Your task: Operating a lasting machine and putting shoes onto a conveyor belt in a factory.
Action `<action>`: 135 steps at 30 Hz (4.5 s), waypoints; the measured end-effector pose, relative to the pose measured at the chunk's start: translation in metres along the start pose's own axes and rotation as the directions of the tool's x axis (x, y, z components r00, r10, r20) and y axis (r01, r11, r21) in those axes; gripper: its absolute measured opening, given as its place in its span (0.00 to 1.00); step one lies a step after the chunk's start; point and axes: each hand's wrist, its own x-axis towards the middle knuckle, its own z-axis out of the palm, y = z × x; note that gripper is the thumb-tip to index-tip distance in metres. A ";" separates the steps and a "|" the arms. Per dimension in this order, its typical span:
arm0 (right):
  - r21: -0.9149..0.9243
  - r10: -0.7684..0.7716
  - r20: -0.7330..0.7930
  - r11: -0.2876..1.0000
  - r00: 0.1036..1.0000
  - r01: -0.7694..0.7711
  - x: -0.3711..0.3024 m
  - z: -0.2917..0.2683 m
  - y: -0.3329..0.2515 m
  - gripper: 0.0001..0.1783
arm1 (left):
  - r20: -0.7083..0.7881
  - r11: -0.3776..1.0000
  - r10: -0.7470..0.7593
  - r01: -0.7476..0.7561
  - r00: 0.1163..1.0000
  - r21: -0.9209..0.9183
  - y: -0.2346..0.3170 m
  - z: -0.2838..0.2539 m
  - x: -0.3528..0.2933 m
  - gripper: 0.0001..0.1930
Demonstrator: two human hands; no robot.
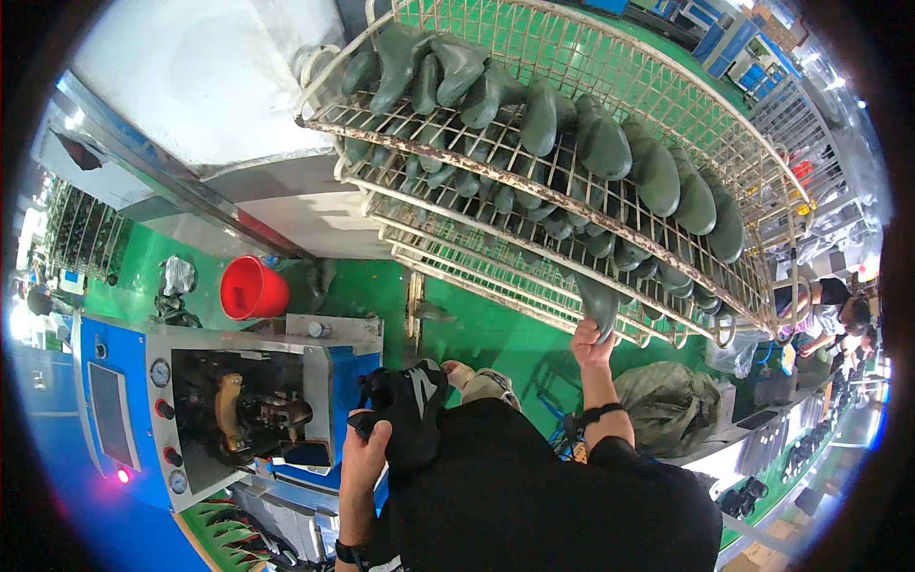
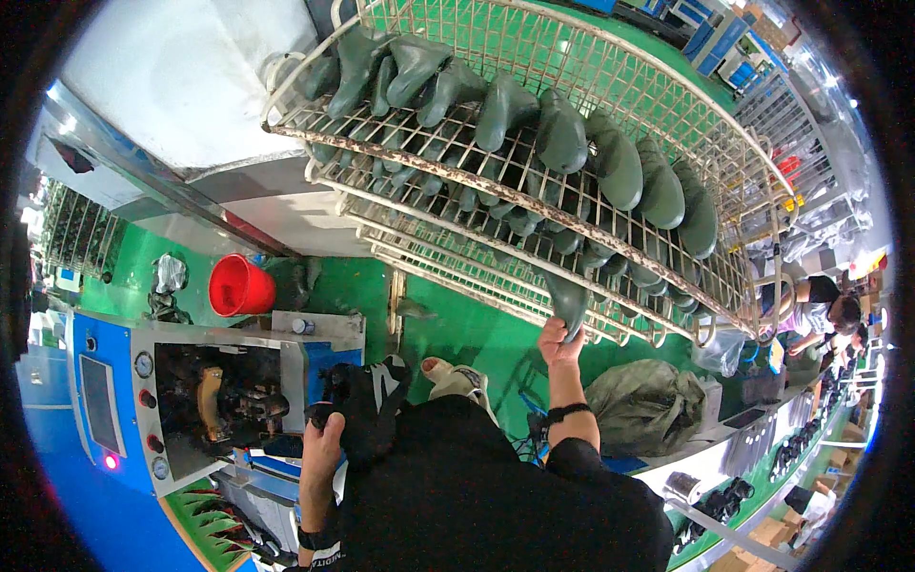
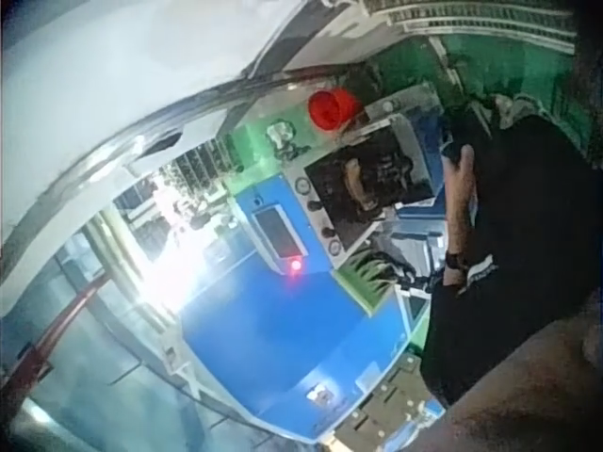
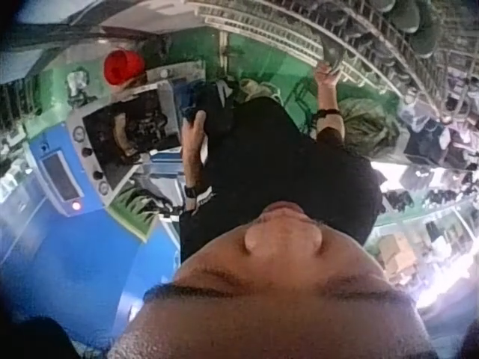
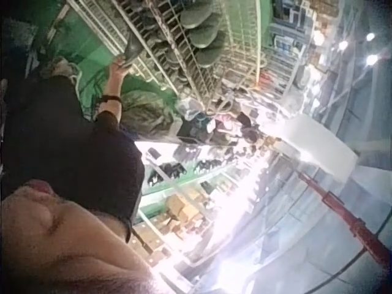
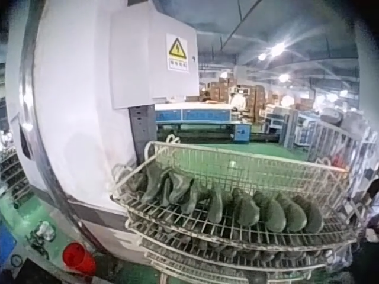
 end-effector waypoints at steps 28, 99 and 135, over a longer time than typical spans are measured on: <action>-0.748 0.857 -0.038 -0.366 0.514 0.553 -0.059 0.082 0.614 0.10 | -0.927 0.910 -0.336 0.312 0.167 -0.273 -0.369 -0.154 -0.303 0.22; -0.313 0.515 -0.833 -0.742 -0.204 -0.593 -0.033 0.118 0.637 0.24 | -0.407 0.879 -0.100 -0.111 0.908 -0.463 -0.124 -0.199 -0.125 0.19; 0.247 0.879 -0.027 -0.456 0.477 0.855 -0.072 0.065 0.744 0.60 | -0.245 0.418 -0.475 -0.028 0.845 -0.908 -0.280 -0.192 -0.057 0.17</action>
